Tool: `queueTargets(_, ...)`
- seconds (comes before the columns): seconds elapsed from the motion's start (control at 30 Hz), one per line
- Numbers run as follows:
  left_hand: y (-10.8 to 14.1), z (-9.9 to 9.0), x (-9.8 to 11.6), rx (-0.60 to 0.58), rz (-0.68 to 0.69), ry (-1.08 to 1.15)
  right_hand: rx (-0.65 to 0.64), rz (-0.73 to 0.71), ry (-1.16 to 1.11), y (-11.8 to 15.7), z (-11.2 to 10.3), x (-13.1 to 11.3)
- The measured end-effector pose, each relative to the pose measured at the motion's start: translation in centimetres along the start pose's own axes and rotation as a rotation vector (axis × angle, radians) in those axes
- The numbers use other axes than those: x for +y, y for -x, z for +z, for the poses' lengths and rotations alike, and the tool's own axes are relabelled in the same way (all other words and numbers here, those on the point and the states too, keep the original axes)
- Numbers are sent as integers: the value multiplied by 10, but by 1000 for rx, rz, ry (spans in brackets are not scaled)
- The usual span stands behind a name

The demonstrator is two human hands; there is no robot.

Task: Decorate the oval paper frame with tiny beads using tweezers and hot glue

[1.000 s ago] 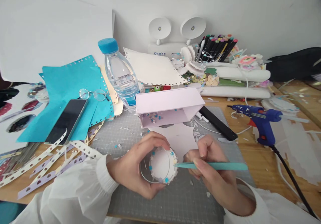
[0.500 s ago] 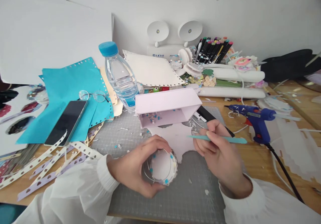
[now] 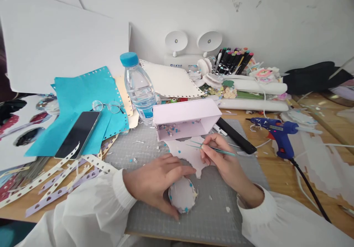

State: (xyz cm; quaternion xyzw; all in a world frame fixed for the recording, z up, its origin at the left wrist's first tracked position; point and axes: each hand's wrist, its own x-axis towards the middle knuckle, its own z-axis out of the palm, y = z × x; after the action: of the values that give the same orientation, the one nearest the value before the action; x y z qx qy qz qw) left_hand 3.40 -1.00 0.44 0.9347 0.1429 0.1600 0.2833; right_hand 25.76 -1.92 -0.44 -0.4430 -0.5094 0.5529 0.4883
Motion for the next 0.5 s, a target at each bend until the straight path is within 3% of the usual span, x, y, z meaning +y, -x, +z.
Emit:
queueTargets(0.23,-2,-9,0,-2,-15,20,25,-9,64,-2,3,-5)
queueTargets(0.5,-1,-11,2,14,-79,114,86,-12,-19,-4,2,-1)
